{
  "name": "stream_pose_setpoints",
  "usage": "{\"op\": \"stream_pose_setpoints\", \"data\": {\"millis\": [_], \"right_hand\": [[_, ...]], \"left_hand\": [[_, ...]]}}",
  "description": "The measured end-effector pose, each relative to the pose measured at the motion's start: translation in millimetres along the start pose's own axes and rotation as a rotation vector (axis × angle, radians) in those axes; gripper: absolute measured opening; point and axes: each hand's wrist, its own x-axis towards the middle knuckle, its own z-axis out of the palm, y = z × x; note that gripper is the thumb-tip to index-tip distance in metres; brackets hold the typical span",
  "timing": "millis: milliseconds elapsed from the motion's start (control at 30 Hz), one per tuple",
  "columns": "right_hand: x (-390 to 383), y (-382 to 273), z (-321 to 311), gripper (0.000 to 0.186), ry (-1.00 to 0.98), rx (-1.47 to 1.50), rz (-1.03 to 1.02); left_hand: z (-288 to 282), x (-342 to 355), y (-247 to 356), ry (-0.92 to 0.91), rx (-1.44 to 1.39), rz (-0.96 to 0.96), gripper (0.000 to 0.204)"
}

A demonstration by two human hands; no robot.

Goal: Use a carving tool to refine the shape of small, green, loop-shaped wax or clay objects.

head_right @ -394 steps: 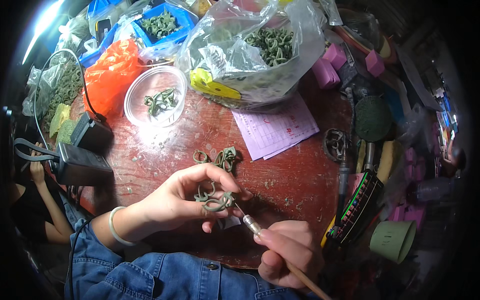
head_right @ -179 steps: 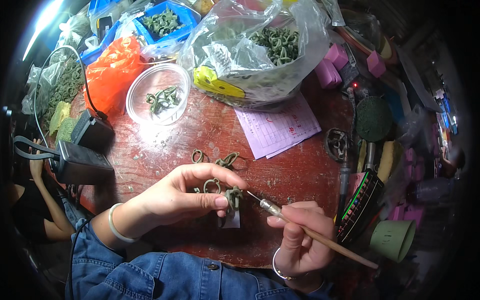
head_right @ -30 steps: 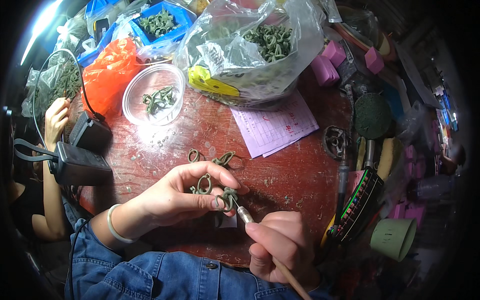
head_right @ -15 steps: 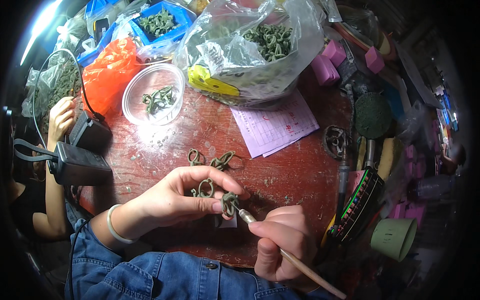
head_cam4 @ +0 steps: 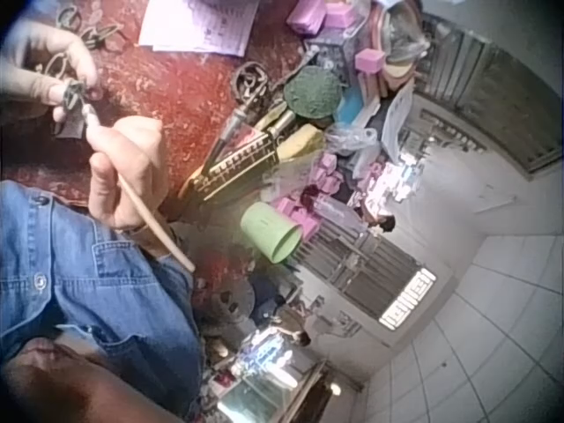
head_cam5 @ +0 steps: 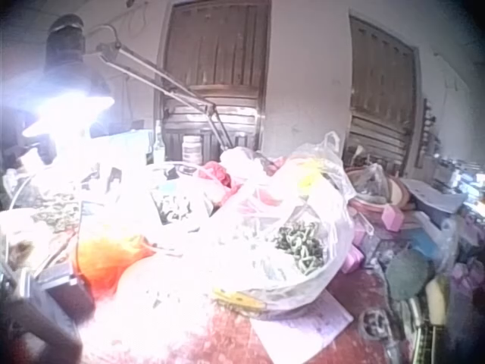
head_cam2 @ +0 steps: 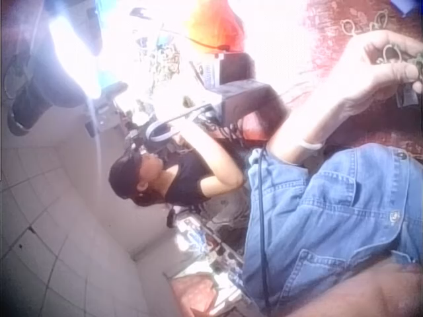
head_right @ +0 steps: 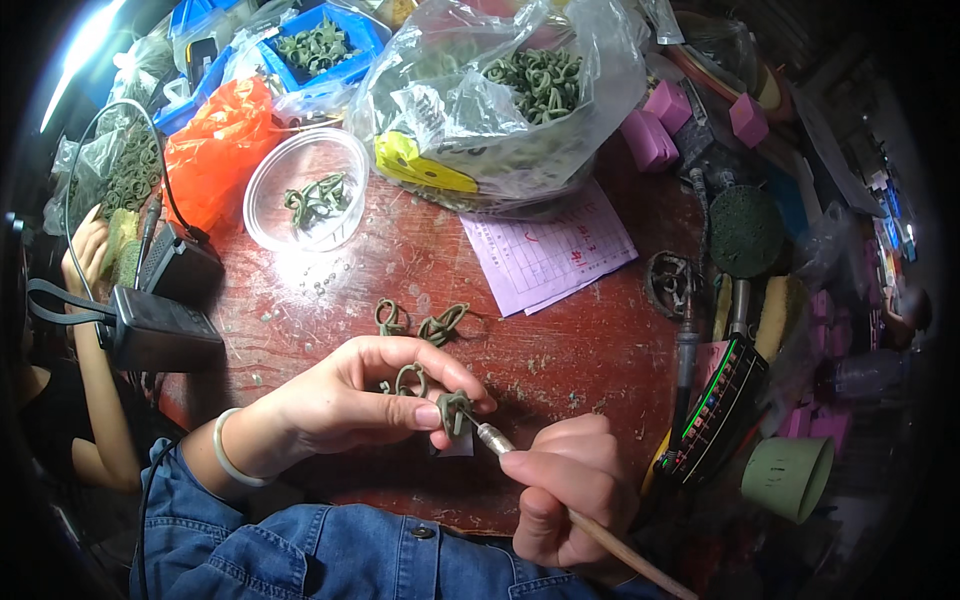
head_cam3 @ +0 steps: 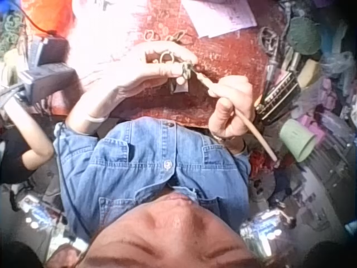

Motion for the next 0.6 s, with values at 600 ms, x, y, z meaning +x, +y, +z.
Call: {"op": "stream_pose_setpoints", "data": {"millis": [600], "right_hand": [[-0.9, -4.0, 1.4, 0.030, 0.028, -0.045, -0.016]], "left_hand": [[0.1, 0.3, -1.7, 0.009, 0.090, 0.012, 0.032]]}}
